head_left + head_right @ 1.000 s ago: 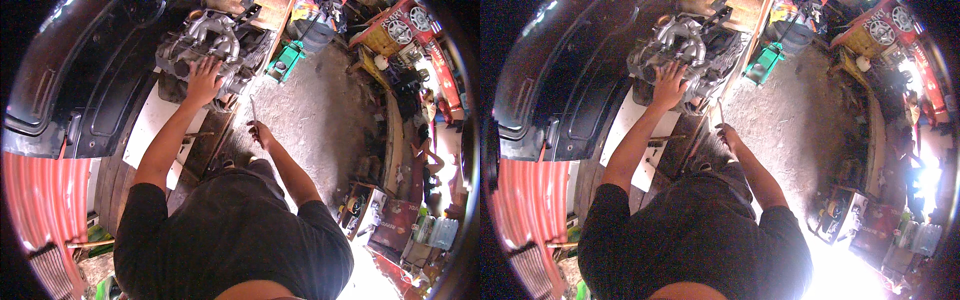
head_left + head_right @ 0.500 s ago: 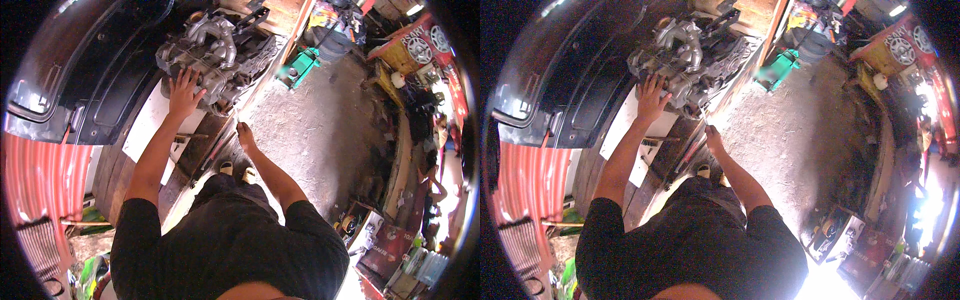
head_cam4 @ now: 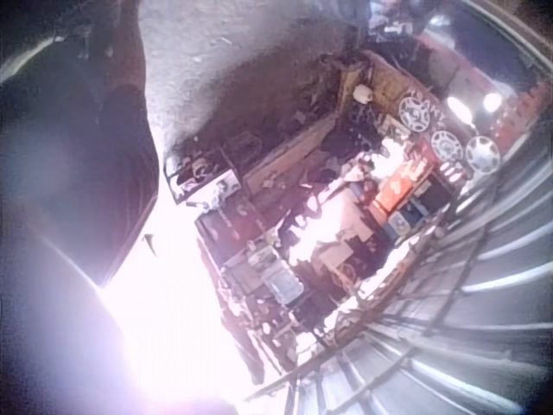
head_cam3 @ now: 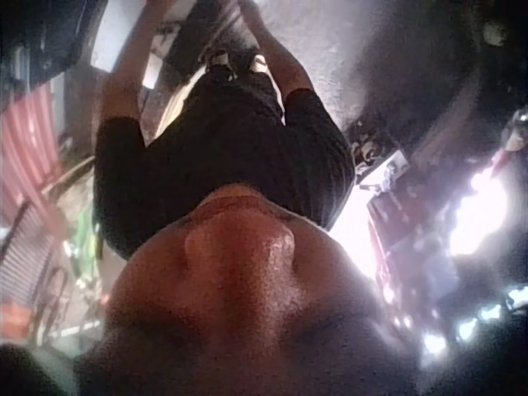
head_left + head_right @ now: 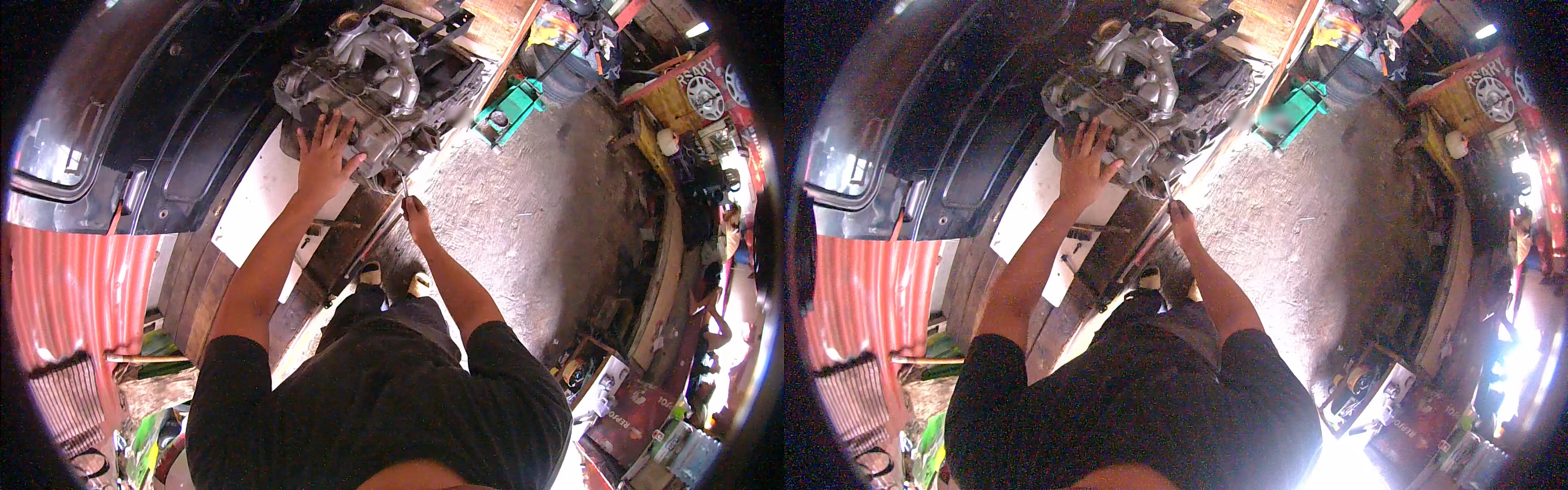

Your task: The person uses a wrench to loosen and remove bolts from a car engine block resting on a wooden workbench. The person repeatedly positions the wrench, turns it, and removes loosened bolts by hand.

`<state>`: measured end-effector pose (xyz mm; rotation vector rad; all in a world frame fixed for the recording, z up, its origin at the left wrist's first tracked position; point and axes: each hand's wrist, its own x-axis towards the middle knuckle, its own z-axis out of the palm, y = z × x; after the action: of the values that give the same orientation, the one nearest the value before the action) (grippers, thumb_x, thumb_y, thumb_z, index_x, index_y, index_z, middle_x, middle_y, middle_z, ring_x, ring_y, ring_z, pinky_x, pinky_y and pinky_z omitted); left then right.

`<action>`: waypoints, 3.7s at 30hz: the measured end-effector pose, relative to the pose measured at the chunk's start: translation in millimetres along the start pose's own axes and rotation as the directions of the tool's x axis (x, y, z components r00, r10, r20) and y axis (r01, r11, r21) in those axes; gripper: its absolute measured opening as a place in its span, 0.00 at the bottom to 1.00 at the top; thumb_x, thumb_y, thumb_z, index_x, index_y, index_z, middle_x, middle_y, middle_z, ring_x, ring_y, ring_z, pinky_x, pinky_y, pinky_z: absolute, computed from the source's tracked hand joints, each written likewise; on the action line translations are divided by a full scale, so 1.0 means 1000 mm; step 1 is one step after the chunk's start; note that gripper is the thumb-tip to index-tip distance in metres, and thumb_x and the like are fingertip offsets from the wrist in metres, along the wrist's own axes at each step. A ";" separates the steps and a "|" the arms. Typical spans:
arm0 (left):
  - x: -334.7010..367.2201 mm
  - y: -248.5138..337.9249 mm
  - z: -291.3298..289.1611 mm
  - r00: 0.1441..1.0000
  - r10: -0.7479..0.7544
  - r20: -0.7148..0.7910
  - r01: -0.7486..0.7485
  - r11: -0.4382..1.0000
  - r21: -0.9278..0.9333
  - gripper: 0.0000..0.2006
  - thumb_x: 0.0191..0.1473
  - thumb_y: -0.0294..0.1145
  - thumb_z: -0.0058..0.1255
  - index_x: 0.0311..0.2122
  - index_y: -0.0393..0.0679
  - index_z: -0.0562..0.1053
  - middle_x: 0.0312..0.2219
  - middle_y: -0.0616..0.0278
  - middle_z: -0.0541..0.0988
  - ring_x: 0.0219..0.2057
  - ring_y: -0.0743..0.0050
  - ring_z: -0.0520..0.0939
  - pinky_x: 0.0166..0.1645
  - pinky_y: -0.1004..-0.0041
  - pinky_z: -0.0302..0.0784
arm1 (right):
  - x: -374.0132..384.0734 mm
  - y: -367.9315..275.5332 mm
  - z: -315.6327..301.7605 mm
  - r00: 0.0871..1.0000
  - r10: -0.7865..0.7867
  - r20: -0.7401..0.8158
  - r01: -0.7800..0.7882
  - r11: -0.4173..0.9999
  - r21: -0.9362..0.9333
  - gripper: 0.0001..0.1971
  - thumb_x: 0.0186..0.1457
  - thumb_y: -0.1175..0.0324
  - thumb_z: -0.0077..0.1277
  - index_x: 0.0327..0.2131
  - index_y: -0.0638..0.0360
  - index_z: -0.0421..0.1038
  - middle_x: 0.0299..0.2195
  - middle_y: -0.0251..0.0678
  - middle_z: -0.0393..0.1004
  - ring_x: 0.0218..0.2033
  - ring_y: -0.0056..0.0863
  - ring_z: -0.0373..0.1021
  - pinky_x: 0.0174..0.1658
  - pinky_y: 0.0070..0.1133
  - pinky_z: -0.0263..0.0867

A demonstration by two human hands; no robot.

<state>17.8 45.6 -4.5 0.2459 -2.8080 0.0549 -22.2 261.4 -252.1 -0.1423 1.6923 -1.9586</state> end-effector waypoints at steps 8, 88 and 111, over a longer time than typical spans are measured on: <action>0.001 0.000 0.005 0.999 0.021 -0.044 -0.022 0.999 -0.030 0.36 0.53 0.61 0.42 0.64 0.57 0.56 0.64 0.59 0.52 0.65 0.52 0.52 0.61 0.33 0.40 | -0.002 0.038 0.041 0.993 0.028 -0.117 -0.019 0.997 0.077 0.27 0.63 0.45 0.36 0.46 0.62 0.69 0.30 0.26 0.70 0.31 0.16 0.62 0.38 0.18 0.62; 0.056 -0.056 0.043 0.872 0.176 -0.458 -0.317 0.914 -0.253 0.26 0.45 0.47 0.52 0.52 0.54 0.71 0.51 0.66 0.72 0.49 0.62 0.67 0.57 0.54 0.54 | 0.032 -0.186 -0.069 0.693 -0.513 0.507 0.449 -0.243 -0.860 0.21 0.44 0.43 0.54 0.19 0.51 0.73 0.21 0.31 0.69 0.27 0.33 0.68 0.35 0.30 0.61; 0.032 -0.037 0.024 0.926 0.238 -0.293 -0.334 0.878 -0.343 0.38 0.42 0.57 0.57 0.59 0.55 0.63 0.63 0.58 0.55 0.64 0.51 0.54 0.61 0.31 0.31 | -0.055 -0.064 0.050 0.960 0.200 -0.194 -0.164 0.969 0.186 0.17 0.63 0.50 0.39 0.25 0.48 0.59 0.17 0.22 0.55 0.15 0.14 0.49 0.17 0.17 0.46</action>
<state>-12.9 2.7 -16.7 -0.2608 -2.5160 -0.3773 24.7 246.7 -166.8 0.2849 1.5943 -2.0213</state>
